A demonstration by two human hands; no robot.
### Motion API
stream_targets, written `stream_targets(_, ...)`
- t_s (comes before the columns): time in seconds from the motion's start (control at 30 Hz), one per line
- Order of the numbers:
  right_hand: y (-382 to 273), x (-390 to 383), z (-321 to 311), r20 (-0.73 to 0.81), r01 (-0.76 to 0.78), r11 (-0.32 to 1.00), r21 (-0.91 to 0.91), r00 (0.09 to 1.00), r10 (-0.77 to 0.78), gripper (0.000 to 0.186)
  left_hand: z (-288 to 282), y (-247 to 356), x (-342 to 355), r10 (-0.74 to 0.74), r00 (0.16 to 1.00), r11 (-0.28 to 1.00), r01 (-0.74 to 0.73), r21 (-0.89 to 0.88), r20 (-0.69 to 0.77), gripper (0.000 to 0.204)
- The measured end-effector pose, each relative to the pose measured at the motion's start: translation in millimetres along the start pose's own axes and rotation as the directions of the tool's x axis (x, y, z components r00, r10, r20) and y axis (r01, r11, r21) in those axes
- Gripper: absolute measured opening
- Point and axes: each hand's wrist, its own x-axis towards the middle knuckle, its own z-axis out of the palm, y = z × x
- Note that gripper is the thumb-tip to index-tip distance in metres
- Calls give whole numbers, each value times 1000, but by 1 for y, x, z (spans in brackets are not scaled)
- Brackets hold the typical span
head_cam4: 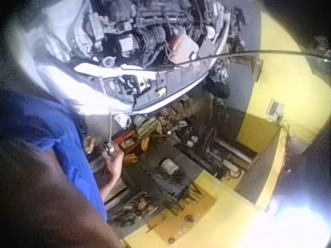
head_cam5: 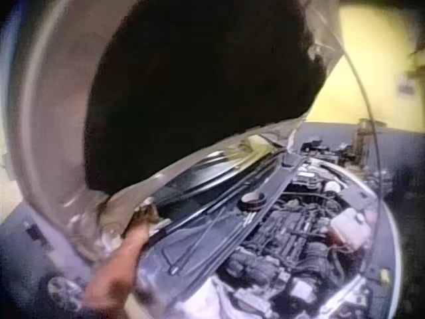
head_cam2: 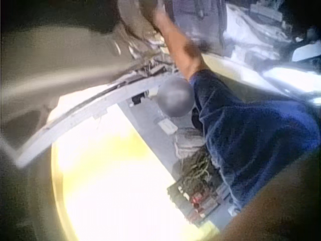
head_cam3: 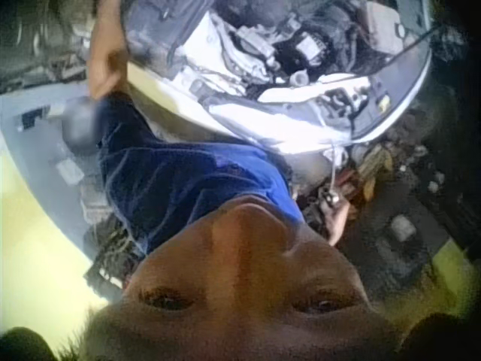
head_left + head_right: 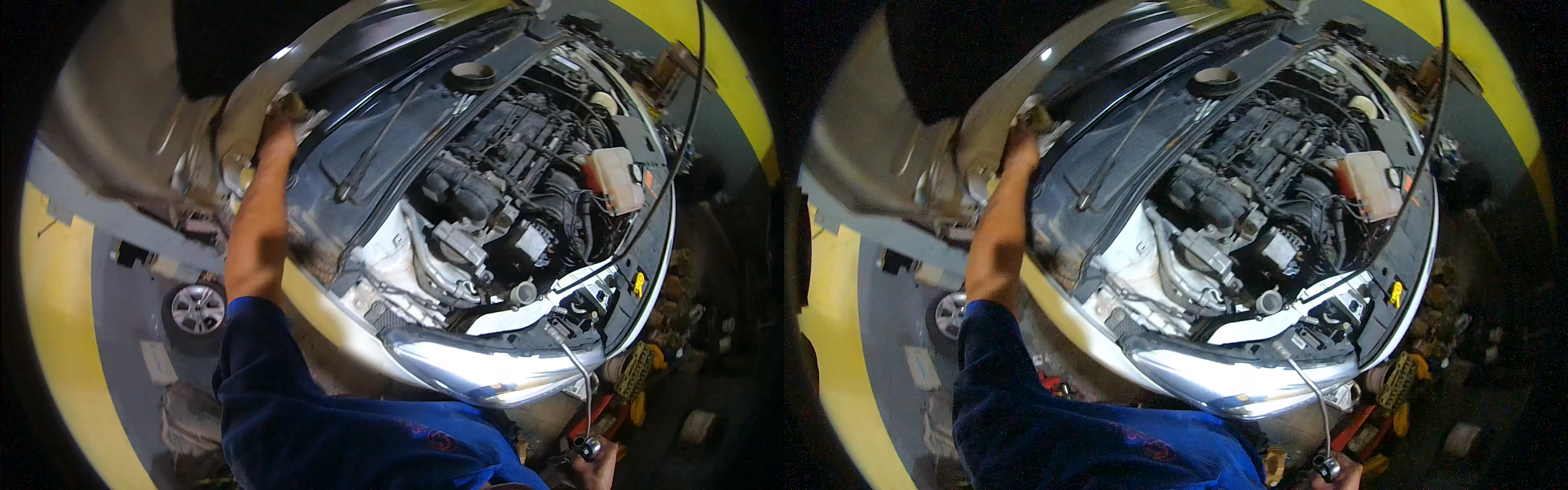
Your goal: The person retrieves a wrench from a tool chest and walks to a white car with an open hood. They place the wrench on the engine bay, then return to the tool chest to retrieve a socket wrench and a flexible extension. They attach the extension to the socket wrench and use it to work on a bolt within the car's engine bay.
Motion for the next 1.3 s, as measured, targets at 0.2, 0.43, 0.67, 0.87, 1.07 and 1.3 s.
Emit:
stream_targets(0.2, -20, 1, 22, -50, -50, 994, 100, 997, 55, 30, -31, 34, 32, -84, 950, 961, 157, -228, 301, 60)
stream_targets(0.43, -15, 25, 16, 1, -8, 996, 93, 1000, 7, 36, -35, 101, 19, 157, 955, 927, -230, -296, -252, 28)
stream_targets(0.67, -17, 49, 11, 49, -98, 993, 62, 994, 95, 44, -68, 179, 36, 325, 929, 818, -371, -440, -179, 31)
stream_targets(0.87, -6, 49, 17, 39, -47, 999, 26, 998, 46, 47, -86, 287, 27, 505, 857, 831, -451, -325, 104, 33)
stream_targets(1.07, -19, 44, 29, -49, -137, 975, 173, 988, 147, 44, -47, 366, 53, 730, 641, 683, -676, -276, 237, 28)
stream_targets(1.3, -16, 43, 32, -3, -315, 919, 237, 946, 325, 55, -19, 412, 104, 795, 598, 587, -712, -385, 105, 27)
